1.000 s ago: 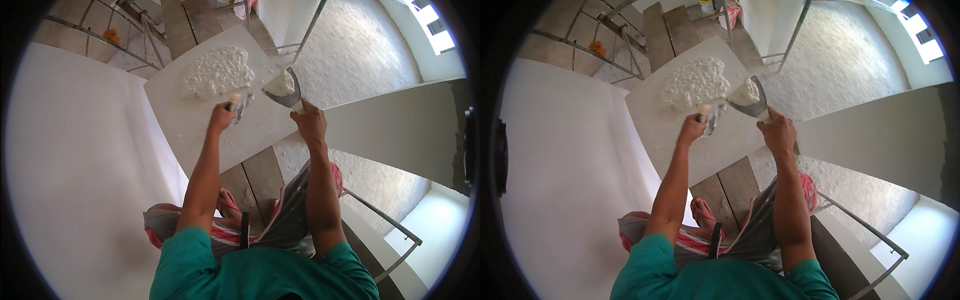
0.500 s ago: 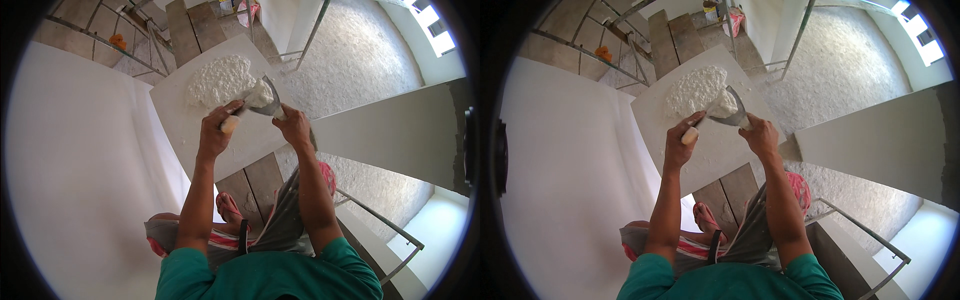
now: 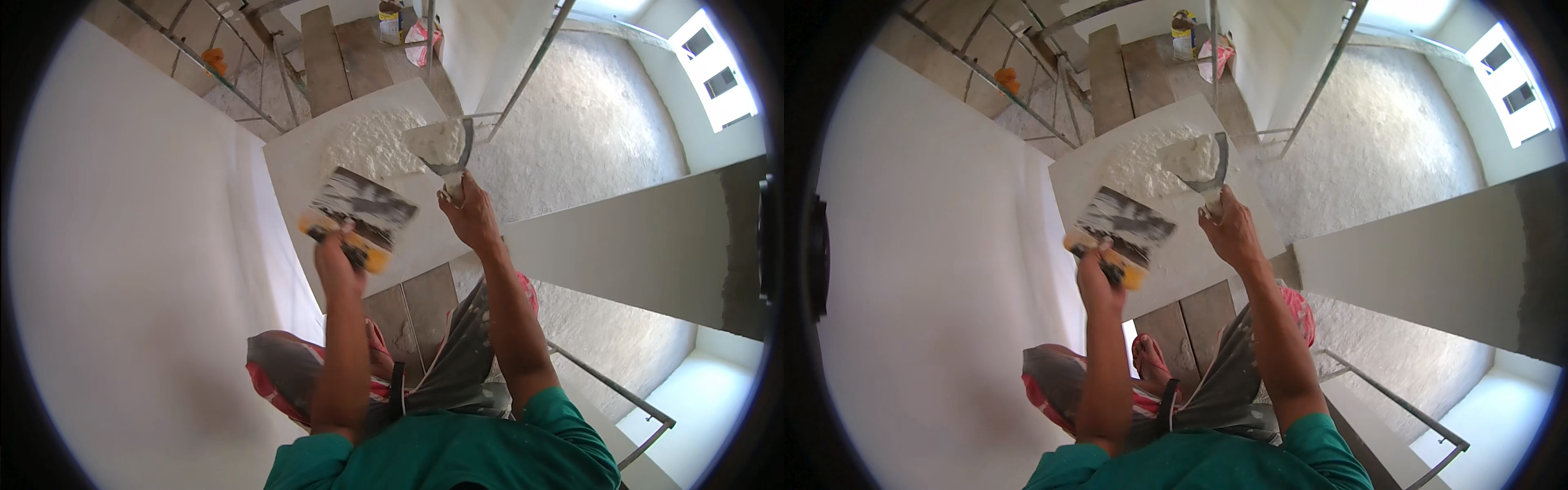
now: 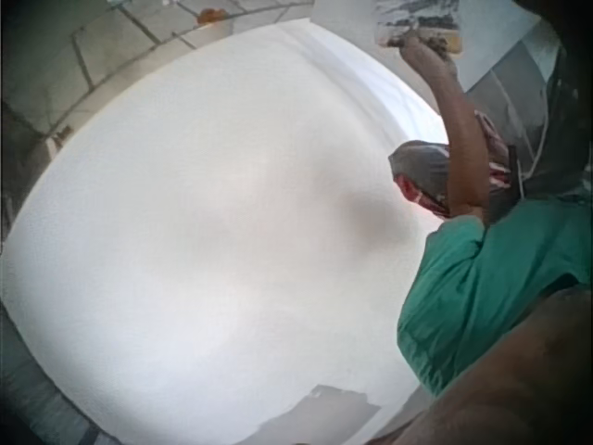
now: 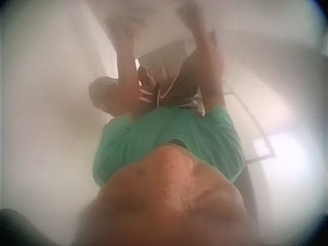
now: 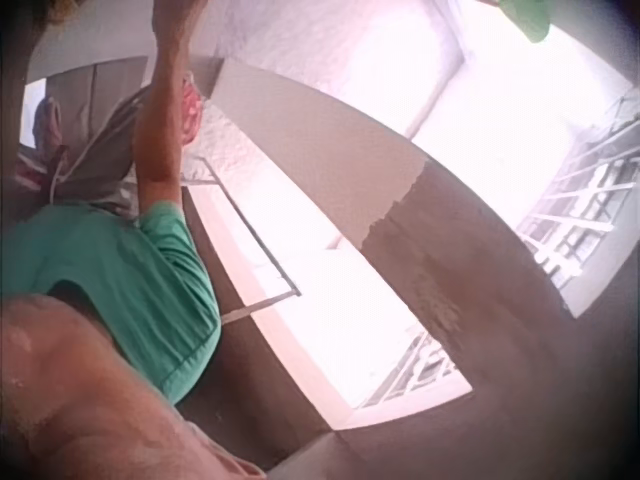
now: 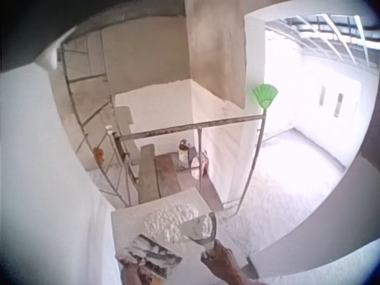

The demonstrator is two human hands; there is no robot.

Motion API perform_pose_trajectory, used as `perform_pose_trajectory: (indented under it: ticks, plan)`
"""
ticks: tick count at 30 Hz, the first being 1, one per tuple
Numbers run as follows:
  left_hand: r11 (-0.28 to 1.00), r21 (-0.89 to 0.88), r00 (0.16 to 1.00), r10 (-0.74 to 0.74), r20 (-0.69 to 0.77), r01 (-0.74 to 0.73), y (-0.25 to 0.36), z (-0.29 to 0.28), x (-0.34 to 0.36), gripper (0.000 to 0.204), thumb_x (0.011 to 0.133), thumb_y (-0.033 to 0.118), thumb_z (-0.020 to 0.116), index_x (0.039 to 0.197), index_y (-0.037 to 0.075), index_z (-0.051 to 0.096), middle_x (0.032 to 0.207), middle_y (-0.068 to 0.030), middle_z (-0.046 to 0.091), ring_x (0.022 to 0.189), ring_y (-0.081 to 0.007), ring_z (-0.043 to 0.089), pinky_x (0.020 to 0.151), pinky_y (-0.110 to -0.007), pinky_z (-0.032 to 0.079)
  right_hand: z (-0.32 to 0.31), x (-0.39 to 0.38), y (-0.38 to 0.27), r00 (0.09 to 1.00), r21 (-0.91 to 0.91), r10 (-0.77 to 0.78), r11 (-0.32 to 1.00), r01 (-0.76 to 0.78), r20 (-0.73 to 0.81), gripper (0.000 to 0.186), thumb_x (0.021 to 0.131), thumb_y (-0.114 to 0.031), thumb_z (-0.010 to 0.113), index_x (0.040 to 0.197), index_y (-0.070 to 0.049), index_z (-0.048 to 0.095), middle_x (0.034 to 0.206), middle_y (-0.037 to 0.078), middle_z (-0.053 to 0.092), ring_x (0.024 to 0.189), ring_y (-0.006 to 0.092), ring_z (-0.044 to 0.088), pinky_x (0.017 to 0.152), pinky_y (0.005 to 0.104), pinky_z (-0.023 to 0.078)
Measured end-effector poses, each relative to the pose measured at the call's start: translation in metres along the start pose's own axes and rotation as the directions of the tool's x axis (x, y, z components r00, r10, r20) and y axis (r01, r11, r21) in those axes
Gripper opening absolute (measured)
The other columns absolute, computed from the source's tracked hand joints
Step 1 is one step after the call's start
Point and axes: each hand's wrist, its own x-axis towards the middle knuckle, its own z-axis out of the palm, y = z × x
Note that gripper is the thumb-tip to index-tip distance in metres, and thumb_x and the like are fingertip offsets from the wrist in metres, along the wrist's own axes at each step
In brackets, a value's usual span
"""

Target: The person applies plaster to a ceiling using a hawk and trowel. They repeatedly scoop plaster from a board on the scaffold, apply it to the ceiling surface, and smooth it with the trowel.

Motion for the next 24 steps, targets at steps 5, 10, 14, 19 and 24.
perform_pose_trajectory:
  ticks: [5, 10, 14, 19, 24]
  plan:
    - [0.924, -0.307, 0.973, -0.212, 0.091, 0.23, 0.023, 0.04, -0.092, 0.033, 0.076, 0.003, 0.06, 0.108, 0.001, 0.053, 0.096, -0.0069, 0.059, 0.09, -0.0203, 0.061, 0.082, -0.033, 0.05, 0.004, -0.01, -0.065, 0.991, 0.25, -0.074, 0.967, 0.043, 0.116, 0.037, 0.082, -0.011, 0.064, 0.114, 0.003, 0.051, 0.093, 0.016, 0.062, 0.081, 0.0271, 0.061, 0.072, 0.0332, 0.047]
    - [0.907, -0.375, 0.982, -0.178, 0.067, 0.19, 0.099, 0.087, -0.144, 0.036, 0.074, 0.002, 0.059, 0.109, 0.001, 0.052, 0.098, -0.0082, 0.059, 0.09, -0.0212, 0.06, 0.082, -0.034, 0.05, 0.001, -0.018, -0.141, 0.933, 0.402, -0.361, 0.854, 0.331, 0.0, 0.041, 0.078, -0.011, 0.065, 0.118, -0.001, 0.057, 0.104, 0.012, 0.062, 0.09, 0.0237, 0.059, 0.079, 0.0316, 0.047]
    - [0.937, -0.333, 0.994, -0.112, 0.008, 0.108, 0.179, 0.111, -0.174, 0.036, 0.073, 0.001, 0.057, 0.109, -0.001, 0.051, 0.097, -0.0094, 0.059, 0.09, -0.0218, 0.06, 0.081, -0.034, 0.05, -0.035, 0.0, -0.25, 0.845, 0.082, -0.525, 0.851, 0.519, 0.101, 0.041, 0.073, -0.003, 0.064, 0.113, -0.004, 0.061, 0.102, 0.013, 0.062, 0.089, 0.0277, 0.059, 0.08, 0.0351, 0.047]
    - [0.94, -0.338, 0.997, -0.025, 0.067, 0.046, 0.242, 0.151, -0.197, 0.039, 0.074, 0.004, 0.055, 0.112, -0.002, 0.051, 0.1, -0.0112, 0.06, 0.092, -0.0236, 0.061, 0.084, -0.035, 0.05, -0.072, 0.05, -0.315, 0.762, -0.06, -0.615, 0.769, 0.636, 0.202, 0.038, 0.07, 0.007, 0.061, 0.106, -0.005, 0.065, 0.096, 0.011, 0.062, 0.089, 0.0287, 0.059, 0.08, 0.0373, 0.047]
    - [0.885, -0.462, 0.997, 0.071, 0.034, -0.048, 0.262, 0.146, -0.212, 0.038, 0.073, 0.0, 0.054, 0.111, -0.004, 0.05, 0.099, -0.0121, 0.06, 0.091, -0.0245, 0.062, 0.085, -0.037, 0.05, -0.069, 0.061, -0.333, 0.692, -0.136, -0.682, 0.682, 0.718, 0.236, 0.034, 0.074, 0.006, 0.06, 0.105, -0.006, 0.066, 0.092, 0.01, 0.061, 0.087, 0.0279, 0.058, 0.079, 0.0369, 0.047]
